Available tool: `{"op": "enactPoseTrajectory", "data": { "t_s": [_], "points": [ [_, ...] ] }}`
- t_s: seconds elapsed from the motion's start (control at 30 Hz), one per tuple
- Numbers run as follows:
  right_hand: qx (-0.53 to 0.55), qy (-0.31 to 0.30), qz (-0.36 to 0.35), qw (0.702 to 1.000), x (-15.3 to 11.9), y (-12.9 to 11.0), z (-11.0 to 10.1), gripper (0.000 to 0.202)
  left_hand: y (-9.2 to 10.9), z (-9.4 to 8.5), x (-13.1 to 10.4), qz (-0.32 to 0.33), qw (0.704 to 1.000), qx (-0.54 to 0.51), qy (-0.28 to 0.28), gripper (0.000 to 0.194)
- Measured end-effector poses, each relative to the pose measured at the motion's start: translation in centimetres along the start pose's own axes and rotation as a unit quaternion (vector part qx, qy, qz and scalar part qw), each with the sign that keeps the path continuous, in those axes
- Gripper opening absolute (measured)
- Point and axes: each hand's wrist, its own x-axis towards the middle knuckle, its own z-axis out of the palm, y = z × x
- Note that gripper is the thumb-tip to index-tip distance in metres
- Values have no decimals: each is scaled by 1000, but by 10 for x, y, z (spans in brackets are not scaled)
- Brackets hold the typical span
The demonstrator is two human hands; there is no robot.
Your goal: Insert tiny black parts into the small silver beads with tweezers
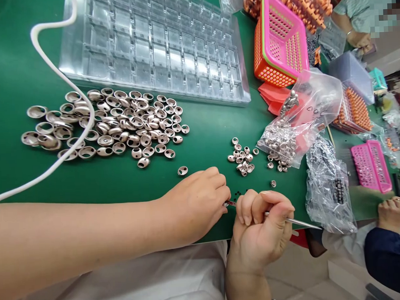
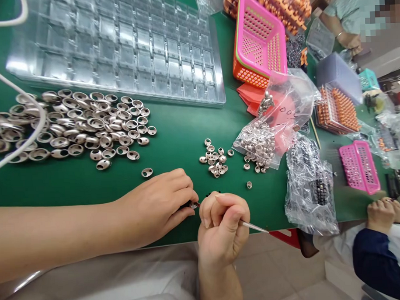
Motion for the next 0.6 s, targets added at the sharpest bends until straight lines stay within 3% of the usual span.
{"op": "enactPoseTrajectory", "data": {
  "t_s": [0.6],
  "points": [
    [-9,-13,5,1000,-1,1,0,30,-1,2,-1,15,999,11,28,8]
  ]
}}
